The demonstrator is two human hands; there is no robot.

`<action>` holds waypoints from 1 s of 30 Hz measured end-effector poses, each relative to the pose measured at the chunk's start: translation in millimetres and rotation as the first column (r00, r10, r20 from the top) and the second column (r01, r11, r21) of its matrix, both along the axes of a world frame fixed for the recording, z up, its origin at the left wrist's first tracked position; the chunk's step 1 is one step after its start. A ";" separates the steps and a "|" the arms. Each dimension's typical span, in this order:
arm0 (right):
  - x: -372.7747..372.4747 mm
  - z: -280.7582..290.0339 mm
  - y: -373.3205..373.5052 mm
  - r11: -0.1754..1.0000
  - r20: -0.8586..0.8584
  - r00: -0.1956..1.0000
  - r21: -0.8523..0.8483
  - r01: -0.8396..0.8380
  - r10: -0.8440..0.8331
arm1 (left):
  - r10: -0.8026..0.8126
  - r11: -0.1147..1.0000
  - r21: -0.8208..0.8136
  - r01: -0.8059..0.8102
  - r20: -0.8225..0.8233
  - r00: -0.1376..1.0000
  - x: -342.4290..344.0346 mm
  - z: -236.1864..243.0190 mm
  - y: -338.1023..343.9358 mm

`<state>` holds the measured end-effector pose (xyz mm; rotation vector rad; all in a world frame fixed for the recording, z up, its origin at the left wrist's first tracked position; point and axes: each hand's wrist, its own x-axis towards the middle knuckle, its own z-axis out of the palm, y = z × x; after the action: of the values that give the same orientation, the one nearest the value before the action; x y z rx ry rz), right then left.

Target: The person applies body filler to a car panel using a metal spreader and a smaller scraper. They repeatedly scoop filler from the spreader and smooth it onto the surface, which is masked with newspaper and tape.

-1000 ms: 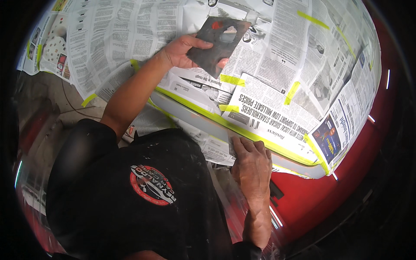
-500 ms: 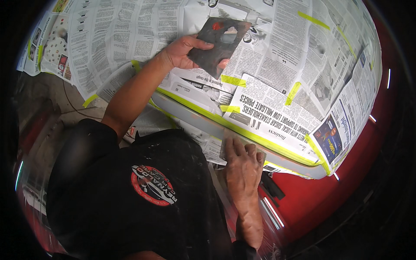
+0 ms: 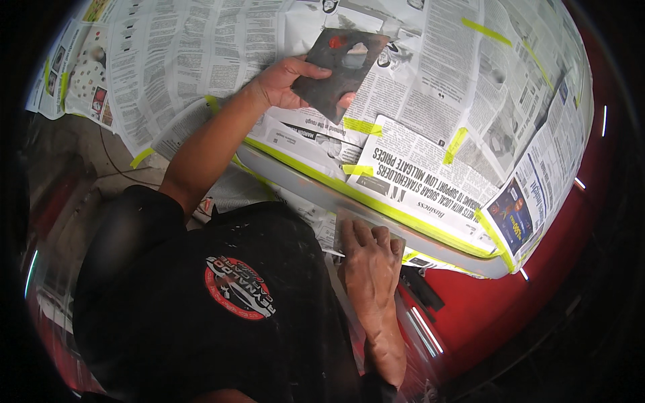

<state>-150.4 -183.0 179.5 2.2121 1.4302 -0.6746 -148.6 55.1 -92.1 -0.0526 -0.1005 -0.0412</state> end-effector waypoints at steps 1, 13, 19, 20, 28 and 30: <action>0.0 1.6 2.9 1.000 0.012 1.000 0.009 -0.013 0.013 | 0.005 1.000 0.003 -0.005 -0.004 1.000 -0.2 -1.7 -0.3; -7.0 -7.5 -1.0 0.994 0.070 0.996 0.098 -0.057 0.050 | -0.002 1.000 0.005 0.002 -0.044 0.999 0.2 1.2 0.0; -6.5 -21.2 1.7 0.995 0.062 0.997 0.086 -0.047 0.042 | 0.012 1.000 0.018 -0.012 -0.037 0.999 -0.5 3.2 -0.5; -7.7 -22.3 0.4 0.996 0.058 0.997 0.070 -0.046 0.042 | 0.011 1.000 0.023 -0.010 -0.054 0.998 0.2 4.1 -1.1; -8.3 -17.0 7.8 0.990 0.068 0.996 0.124 -0.074 0.066 | -0.003 0.999 0.052 0.003 -0.006 1.000 0.0 0.8 2.5; -8.6 -23.9 4.2 0.989 0.071 0.995 0.126 -0.082 0.074 | 0.018 0.999 0.046 -0.017 -0.027 0.999 -0.9 5.6 -0.1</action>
<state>-159.0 -178.8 155.6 2.2390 1.5571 -0.4909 -149.5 55.0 -86.5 -0.0066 -0.0727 -0.0251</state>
